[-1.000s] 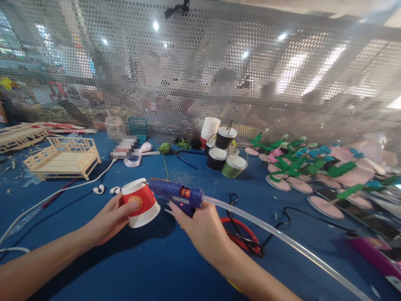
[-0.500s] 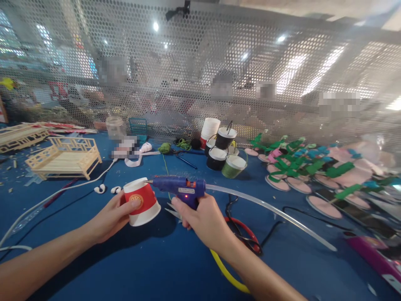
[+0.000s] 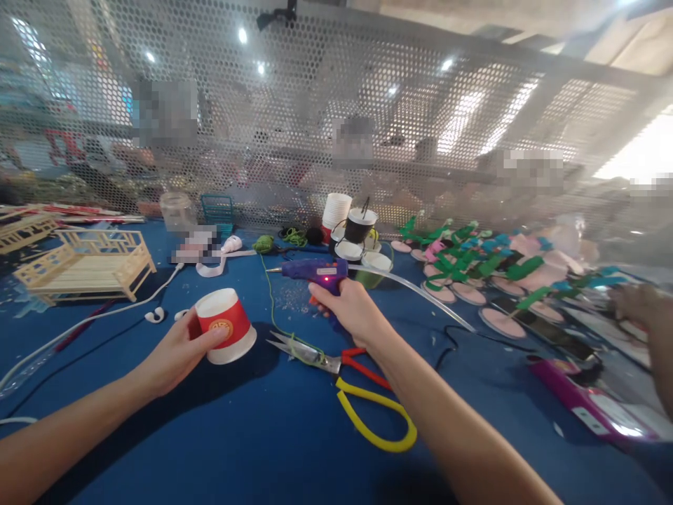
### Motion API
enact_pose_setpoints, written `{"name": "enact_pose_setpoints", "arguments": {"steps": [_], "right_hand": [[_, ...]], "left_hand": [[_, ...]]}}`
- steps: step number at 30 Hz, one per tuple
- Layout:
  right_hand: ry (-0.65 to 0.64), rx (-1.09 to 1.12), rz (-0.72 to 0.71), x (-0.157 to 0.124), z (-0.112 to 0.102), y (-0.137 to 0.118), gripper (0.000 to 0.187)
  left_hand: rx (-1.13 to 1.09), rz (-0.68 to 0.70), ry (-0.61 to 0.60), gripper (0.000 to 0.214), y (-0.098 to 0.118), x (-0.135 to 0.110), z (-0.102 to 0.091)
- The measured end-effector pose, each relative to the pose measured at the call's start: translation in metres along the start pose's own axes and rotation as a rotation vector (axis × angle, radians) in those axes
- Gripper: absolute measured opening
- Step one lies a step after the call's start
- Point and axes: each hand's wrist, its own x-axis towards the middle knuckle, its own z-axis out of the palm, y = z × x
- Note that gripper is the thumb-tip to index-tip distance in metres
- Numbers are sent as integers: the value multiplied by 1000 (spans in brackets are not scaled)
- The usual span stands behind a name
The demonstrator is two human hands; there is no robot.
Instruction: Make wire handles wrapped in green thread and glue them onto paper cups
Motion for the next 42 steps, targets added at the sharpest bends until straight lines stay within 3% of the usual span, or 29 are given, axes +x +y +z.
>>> {"name": "enact_pose_setpoints", "arguments": {"steps": [3,10,15,17,20,22,27,30,32,35,37,38,42], "right_hand": [[44,-255,50,14,1,10,28],[95,-518,120,37,12,37,24],[200,-725,-11,21,14,27,15],[121,-806,-150,7,15,19,17],[-223,-770,-201,-13,18,9,21],[-341,-777,-187,-22,20,7,17],[-415,-773,-208,-24,22,13,3],[-417,-711,-243,-23,19,14,6],[-387,-641,-227,-24,16,11,8],[-385,-479,-158,-29,13,0,10],[-440,-347,-144,-34,14,-8,8],[-472,-293,-150,-36,15,-13,6],[-563,-203,-209,-45,22,-25,3]], "left_hand": [[143,48,12,54,-2,3,0],[409,144,-7,53,-5,8,-4],[494,161,20,54,-9,11,-6],[523,163,34,53,-10,13,-6],[547,185,38,52,-13,17,-6],[567,201,30,51,-15,19,-7],[596,217,-8,54,-18,20,-10],[684,282,23,64,-15,17,-12],[814,432,107,66,-9,13,-12],[966,789,185,54,3,1,-10],[988,932,95,40,7,-7,-5],[990,938,23,34,8,-11,-3],[964,741,-208,31,3,-20,7]]}}
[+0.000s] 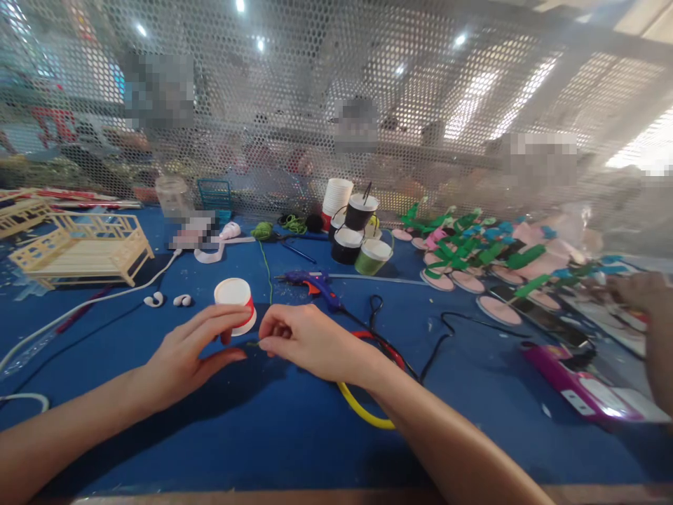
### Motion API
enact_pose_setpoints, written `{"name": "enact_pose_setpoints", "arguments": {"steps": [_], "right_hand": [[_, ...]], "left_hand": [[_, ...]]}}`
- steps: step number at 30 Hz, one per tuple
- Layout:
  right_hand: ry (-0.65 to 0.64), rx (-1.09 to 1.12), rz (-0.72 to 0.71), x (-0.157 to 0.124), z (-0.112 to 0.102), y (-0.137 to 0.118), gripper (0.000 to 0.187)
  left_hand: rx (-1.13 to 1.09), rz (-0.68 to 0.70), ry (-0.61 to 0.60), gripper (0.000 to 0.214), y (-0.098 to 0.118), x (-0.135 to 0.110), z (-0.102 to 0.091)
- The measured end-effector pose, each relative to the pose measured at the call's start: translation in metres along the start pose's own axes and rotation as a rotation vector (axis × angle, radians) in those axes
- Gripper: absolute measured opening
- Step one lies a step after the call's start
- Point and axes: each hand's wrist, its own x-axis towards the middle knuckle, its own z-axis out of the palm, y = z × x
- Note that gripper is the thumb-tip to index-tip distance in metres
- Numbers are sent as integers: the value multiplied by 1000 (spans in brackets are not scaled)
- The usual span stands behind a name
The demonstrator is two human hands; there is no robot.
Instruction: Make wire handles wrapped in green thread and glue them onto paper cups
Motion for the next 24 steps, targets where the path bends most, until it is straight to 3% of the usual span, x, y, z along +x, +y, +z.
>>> {"name": "enact_pose_setpoints", "arguments": {"steps": [6,13,20,24], "right_hand": [[61,-33,-95,4,3,-5,4],[95,-156,-144,14,5,0,10],[212,-331,-174,31,7,2,8],[252,-379,-212,37,7,8,7]], "left_hand": [[-84,-203,-106,13,3,2,1],[21,-162,-152,13,-3,8,-14],[249,-189,-62,17,-12,10,-21],[264,-172,-3,13,-17,11,-22]]}}
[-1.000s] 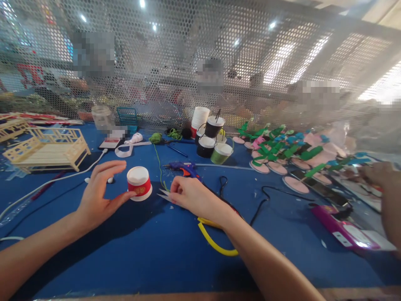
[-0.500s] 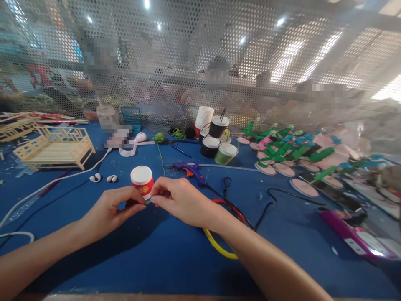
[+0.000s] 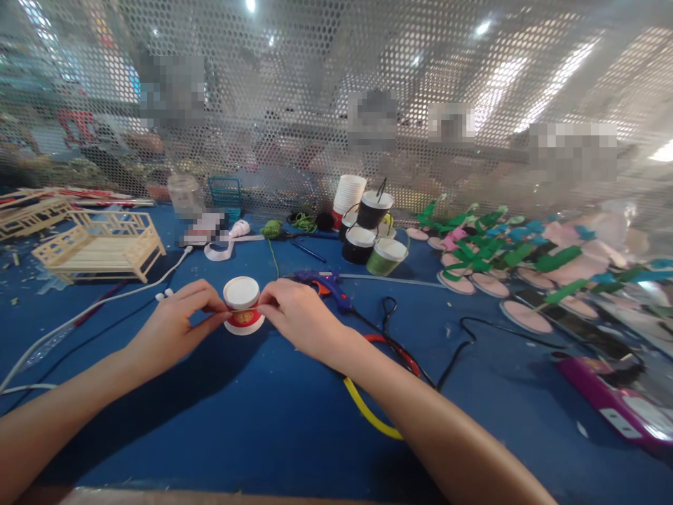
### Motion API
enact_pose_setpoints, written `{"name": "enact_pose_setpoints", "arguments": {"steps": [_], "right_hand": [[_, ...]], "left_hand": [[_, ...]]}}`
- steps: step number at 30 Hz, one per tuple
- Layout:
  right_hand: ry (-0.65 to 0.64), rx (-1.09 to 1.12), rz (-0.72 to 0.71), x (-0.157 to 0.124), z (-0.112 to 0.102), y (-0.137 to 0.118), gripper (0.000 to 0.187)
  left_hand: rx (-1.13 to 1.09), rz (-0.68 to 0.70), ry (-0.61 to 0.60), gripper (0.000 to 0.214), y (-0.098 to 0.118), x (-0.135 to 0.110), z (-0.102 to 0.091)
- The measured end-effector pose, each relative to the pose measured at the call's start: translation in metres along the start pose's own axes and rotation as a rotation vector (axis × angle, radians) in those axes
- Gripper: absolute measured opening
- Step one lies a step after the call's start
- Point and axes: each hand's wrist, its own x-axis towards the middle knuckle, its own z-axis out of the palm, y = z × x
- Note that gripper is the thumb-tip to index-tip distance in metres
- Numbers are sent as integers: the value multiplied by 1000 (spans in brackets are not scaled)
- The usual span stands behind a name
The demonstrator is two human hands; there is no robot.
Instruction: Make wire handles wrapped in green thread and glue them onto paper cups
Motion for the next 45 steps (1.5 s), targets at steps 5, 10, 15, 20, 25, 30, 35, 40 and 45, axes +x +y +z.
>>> {"name": "enact_pose_setpoints", "arguments": {"steps": [5,10,15,20,25,30,35,40,45], "right_hand": [[61,-8,-38,1,4,7,7],[106,14,-103,3,7,12,9],[111,110,-131,6,10,17,9],[81,215,-96,8,12,19,8],[88,246,-100,9,12,19,9],[95,253,-99,9,13,18,9],[111,283,-88,10,15,18,10],[123,294,-76,10,16,18,11],[132,304,-79,10,18,18,11]], "left_hand": [[1,6,57,9,-2,-1,1],[14,14,54,8,-4,-1,2],[-16,0,48,8,-6,1,3],[-91,5,20,9,-6,2,3],[-105,10,23,8,-6,2,3],[-102,35,47,6,-9,2,5],[-121,51,64,5,-11,2,6],[-130,49,68,6,-11,2,6],[-141,36,73,6,-10,2,7]]}}
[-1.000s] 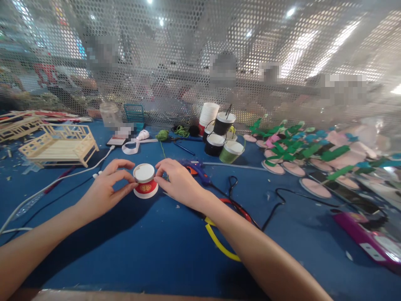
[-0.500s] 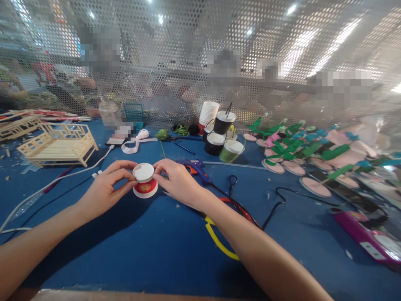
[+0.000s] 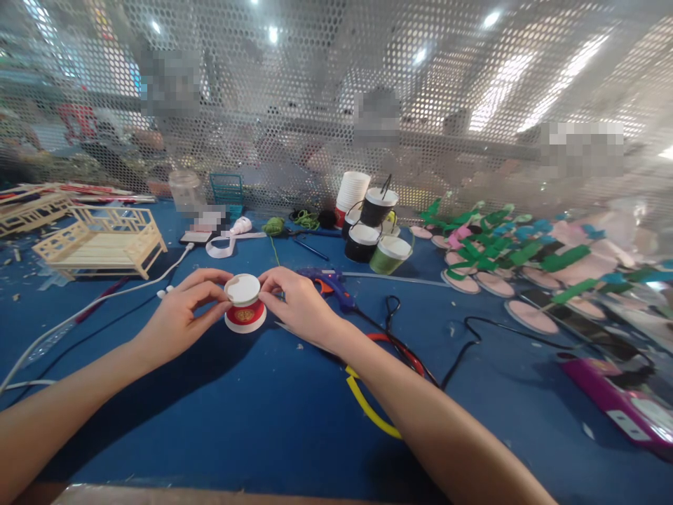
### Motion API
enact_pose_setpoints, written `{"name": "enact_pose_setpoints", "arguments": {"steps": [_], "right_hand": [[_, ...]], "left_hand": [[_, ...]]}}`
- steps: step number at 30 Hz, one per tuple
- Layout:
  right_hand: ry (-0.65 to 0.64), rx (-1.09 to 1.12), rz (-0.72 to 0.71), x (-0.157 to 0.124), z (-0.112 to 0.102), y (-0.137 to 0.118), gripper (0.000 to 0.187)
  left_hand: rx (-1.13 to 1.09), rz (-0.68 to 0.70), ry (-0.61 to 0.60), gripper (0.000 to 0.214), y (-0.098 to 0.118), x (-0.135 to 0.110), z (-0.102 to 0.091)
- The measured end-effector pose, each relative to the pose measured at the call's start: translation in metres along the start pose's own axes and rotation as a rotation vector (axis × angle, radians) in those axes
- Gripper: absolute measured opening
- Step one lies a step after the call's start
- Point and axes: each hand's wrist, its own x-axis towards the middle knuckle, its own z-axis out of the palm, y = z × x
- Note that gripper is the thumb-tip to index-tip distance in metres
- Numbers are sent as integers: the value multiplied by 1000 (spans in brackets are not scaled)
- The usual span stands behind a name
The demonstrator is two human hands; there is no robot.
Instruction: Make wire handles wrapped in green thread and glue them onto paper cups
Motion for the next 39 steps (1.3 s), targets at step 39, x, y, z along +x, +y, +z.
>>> {"name": "enact_pose_setpoints", "arguments": {"steps": [39], "right_hand": [[-59,87,291,-7,-8,-23,10]], "left_hand": [[-614,-397,-176,17,8,2,-8]]}}
